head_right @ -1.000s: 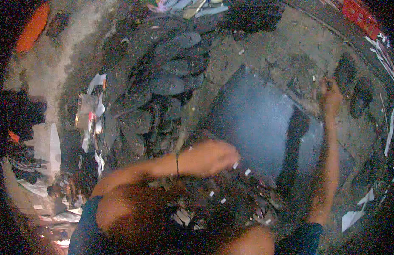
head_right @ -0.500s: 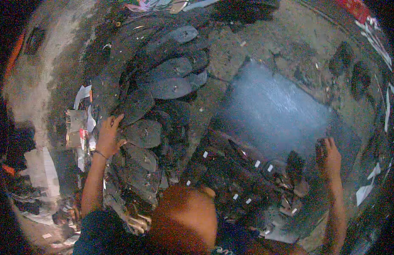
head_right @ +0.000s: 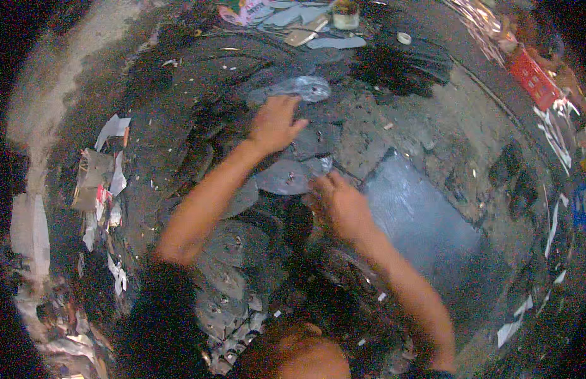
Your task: The person wipes a dark mat on the floor with a cloth, then picks up multiple brown sandals and arranges them in neat rows on the mat. The person continues to pick up sandals from a pile and place them in organized rows.
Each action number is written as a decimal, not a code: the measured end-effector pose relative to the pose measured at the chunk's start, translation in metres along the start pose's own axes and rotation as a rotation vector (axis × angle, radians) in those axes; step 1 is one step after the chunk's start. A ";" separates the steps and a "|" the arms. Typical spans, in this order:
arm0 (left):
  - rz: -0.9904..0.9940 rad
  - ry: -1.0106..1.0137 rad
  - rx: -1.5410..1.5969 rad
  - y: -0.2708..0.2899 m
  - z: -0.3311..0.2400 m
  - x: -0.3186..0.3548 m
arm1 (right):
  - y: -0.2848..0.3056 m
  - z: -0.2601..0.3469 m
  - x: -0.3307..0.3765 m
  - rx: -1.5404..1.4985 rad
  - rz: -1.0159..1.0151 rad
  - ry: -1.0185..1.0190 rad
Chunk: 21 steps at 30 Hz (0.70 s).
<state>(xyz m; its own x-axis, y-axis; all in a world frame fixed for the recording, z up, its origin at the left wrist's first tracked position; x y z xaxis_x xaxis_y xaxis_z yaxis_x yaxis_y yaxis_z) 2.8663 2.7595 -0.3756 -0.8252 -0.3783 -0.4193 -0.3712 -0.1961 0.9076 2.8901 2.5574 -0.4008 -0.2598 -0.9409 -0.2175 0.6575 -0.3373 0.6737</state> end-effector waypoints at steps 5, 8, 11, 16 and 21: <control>0.257 0.175 -0.163 -0.058 0.047 -0.032 | 0.036 -0.040 0.057 -0.168 -0.168 -0.210; 0.350 0.059 -0.547 0.014 0.071 -0.033 | 0.080 -0.104 0.119 0.017 -0.220 -0.439; -0.227 0.132 0.185 0.149 0.029 -0.033 | 0.106 -0.113 0.153 -0.325 -0.353 -0.551; -0.136 0.463 1.131 0.111 -0.106 0.023 | 0.113 -0.075 0.140 -0.950 -0.565 -0.424; 0.210 0.855 1.958 -0.013 -0.166 0.097 | 0.103 -0.130 0.227 -1.007 -0.583 -0.639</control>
<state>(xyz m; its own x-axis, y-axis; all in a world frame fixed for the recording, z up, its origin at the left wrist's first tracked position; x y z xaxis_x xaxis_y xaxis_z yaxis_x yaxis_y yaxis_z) 2.8619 2.5751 -0.4314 -0.7662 -0.5835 0.2690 -0.6351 0.6241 -0.4552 2.9905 2.3053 -0.4725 -0.7836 -0.5638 0.2610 0.4980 -0.8212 -0.2786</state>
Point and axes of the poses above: each hand's wrist, its own x-axis away from the middle knuckle, its own y-axis out of the back of the hand, z = x × y, the point moved 9 cm from there along -x, towards the middle knuckle, and after that the axes turned 4 degrees about -x, right-handed, at the moved point
